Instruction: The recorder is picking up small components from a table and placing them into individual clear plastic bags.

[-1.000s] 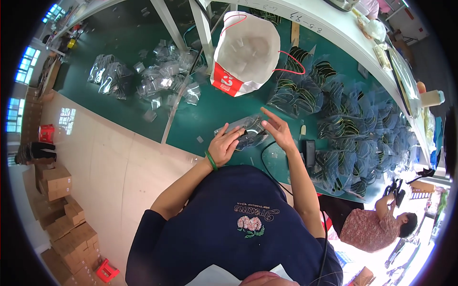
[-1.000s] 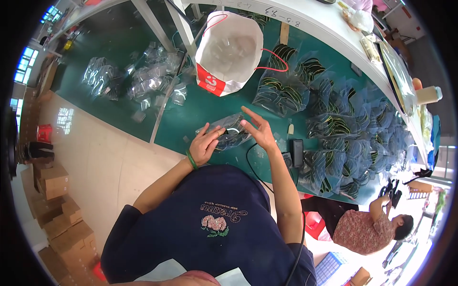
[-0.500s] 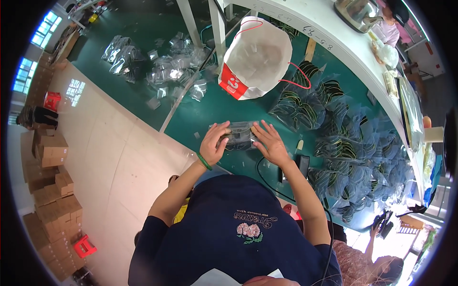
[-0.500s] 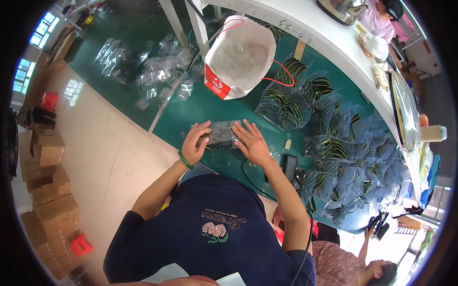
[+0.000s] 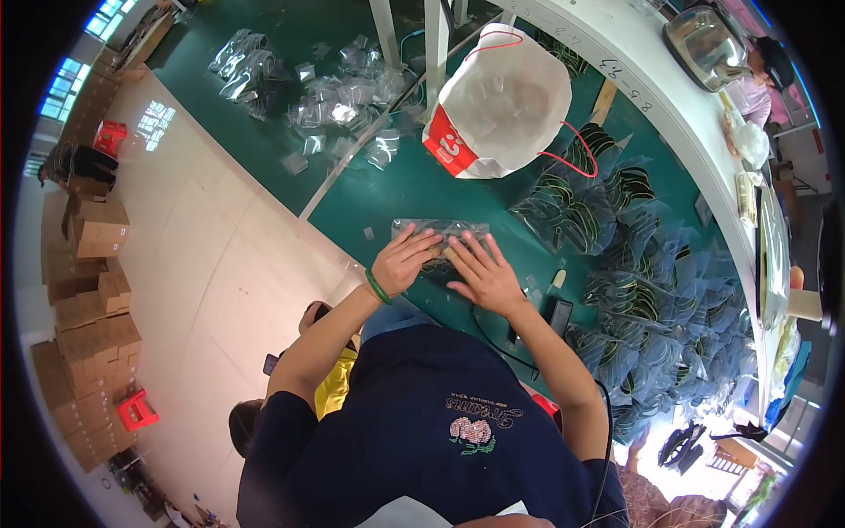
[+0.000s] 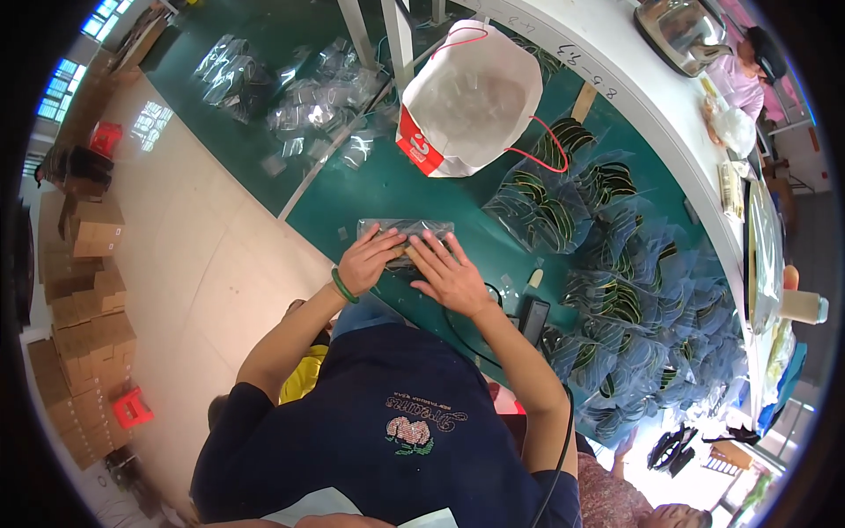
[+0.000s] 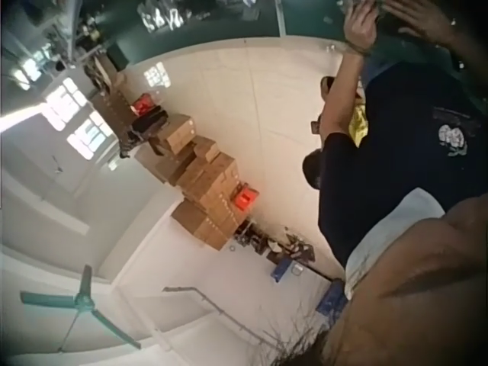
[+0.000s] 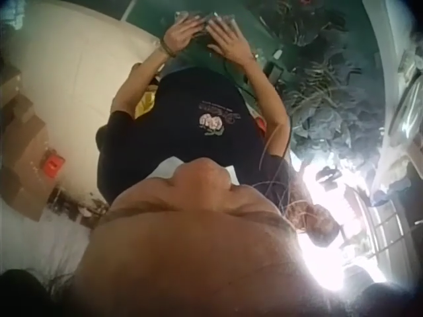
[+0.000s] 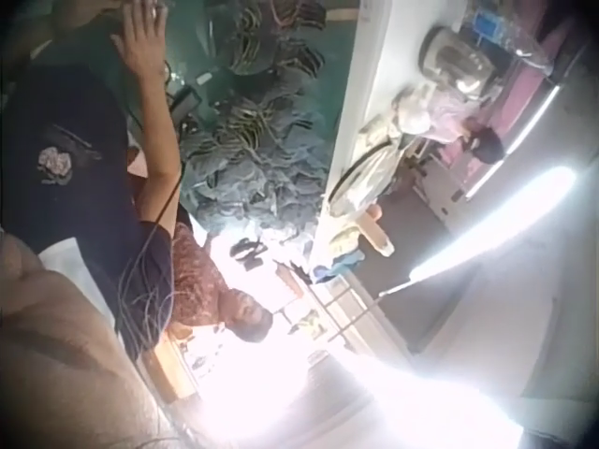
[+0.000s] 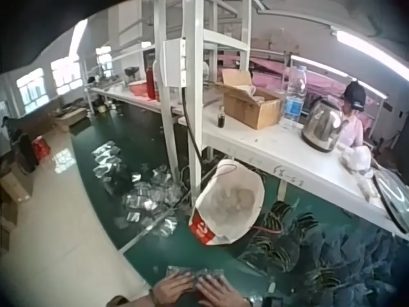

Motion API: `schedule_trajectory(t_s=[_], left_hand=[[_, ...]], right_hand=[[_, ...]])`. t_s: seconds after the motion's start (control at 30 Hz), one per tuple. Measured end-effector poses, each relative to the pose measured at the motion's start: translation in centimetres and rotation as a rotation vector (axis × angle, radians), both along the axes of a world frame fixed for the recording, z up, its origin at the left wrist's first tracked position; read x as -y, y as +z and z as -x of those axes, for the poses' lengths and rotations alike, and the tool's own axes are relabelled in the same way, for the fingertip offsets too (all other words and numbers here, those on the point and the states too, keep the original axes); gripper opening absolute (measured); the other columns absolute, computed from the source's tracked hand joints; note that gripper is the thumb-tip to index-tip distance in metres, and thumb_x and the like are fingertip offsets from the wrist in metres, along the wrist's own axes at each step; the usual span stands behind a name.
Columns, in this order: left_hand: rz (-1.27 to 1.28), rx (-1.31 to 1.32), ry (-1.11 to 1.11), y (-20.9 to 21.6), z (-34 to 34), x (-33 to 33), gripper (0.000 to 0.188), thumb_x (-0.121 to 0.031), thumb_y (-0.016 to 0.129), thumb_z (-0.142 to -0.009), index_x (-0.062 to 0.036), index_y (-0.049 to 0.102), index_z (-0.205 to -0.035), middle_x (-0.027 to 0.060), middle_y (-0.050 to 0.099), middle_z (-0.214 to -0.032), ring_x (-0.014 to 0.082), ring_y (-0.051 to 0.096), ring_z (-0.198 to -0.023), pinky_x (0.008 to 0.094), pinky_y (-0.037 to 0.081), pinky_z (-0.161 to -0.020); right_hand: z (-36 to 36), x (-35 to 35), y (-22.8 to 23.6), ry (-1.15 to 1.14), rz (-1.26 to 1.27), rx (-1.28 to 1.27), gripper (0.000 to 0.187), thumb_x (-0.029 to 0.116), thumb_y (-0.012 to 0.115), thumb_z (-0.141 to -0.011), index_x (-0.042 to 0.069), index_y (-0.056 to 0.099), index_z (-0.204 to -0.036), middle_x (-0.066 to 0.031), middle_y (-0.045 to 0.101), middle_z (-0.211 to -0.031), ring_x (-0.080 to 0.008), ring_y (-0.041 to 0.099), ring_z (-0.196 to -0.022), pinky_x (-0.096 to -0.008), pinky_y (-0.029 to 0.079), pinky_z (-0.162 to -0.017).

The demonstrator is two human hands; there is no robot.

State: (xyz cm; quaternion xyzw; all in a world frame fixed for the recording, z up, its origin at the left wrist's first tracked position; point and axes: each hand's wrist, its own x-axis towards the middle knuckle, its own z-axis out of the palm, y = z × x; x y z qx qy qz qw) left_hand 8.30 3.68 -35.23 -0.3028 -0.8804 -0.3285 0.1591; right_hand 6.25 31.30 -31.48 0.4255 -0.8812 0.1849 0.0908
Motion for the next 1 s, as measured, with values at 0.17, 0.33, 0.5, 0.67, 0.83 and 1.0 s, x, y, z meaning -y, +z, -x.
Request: schedule_trajectory(t_s=[0.17,0.33,0.5,0.67,0.83,1.0], left_hand=[[0.129,0.027,-0.086,2.5,0.1,0.3,0.049,-0.028,0.071,-0.101,-0.0049,0.067,-0.143,0.0129,0.063,-0.156,0.0309,0.057,-0.148,0.0512,0.038,-0.128],[0.277,-0.114,-0.075,0.7,0.4,0.5,0.063,-0.044,0.072,-0.100,-0.0072,0.064,-0.151,0.0101,0.058,-0.162,0.0261,0.054,-0.151,0.0513,0.036,-0.130],[0.309,-0.162,-0.071,0.2,0.6,0.4,0.055,-0.039,0.076,-0.096,-0.0085,0.071,-0.142,0.0092,0.067,-0.152,0.0249,0.057,-0.148,0.0513,0.038,-0.128],[0.338,-0.165,-0.076,-0.4,0.3,0.5,0.056,-0.037,0.075,-0.097,-0.0099,0.068,-0.146,0.0071,0.064,-0.156,0.0242,0.055,-0.150,0.0511,0.036,-0.130],[0.427,-0.174,-0.155,1.0,0.5,1.5,0.070,-0.044,0.072,-0.099,-0.0044,0.058,-0.155,0.0162,0.050,-0.167,0.0350,0.043,-0.158,0.0553,0.031,-0.131],[0.371,0.121,0.061,2.5,0.3,2.6,0.101,-0.061,0.070,-0.096,0.0104,0.039,-0.160,0.0342,0.026,-0.173,0.0540,0.026,-0.161,0.0581,0.029,-0.131]], right_hand=[[1.4,-0.1,-3.3,0.143,-0.077,-0.102,0.073,0.045,0.070,-0.101,0.009,0.051,-0.163,-0.0067,0.046,-0.172,-0.0273,0.039,-0.161,-0.0504,0.026,-0.135],[1.6,-0.3,-3.9,0.160,-0.038,-0.045,0.070,0.042,0.070,-0.102,0.007,0.054,-0.160,-0.0072,0.049,-0.170,-0.0263,0.040,-0.160,-0.0499,0.026,-0.135],[1.9,-0.1,-3.6,0.162,0.006,-0.010,0.065,0.037,0.071,-0.101,0.006,0.059,-0.157,-0.0070,0.053,-0.167,-0.0269,0.044,-0.158,-0.0497,0.028,-0.134],[1.7,0.1,-3.7,0.145,0.065,-0.006,0.062,0.034,0.074,-0.099,0.007,0.062,-0.154,-0.0054,0.056,-0.164,-0.0277,0.046,-0.157,-0.0498,0.029,-0.134],[1.5,0.1,-3.1,0.145,0.105,0.043,0.059,0.032,0.075,-0.099,0.008,0.064,-0.151,-0.0068,0.057,-0.163,-0.0285,0.046,-0.157,-0.0497,0.030,-0.133],[0.4,1.5,-0.1,0.056,0.237,0.208,0.057,0.027,0.079,-0.096,0.007,0.065,-0.148,-0.0116,0.065,-0.153,-0.0314,0.052,-0.152,-0.0497,0.035,-0.130]])
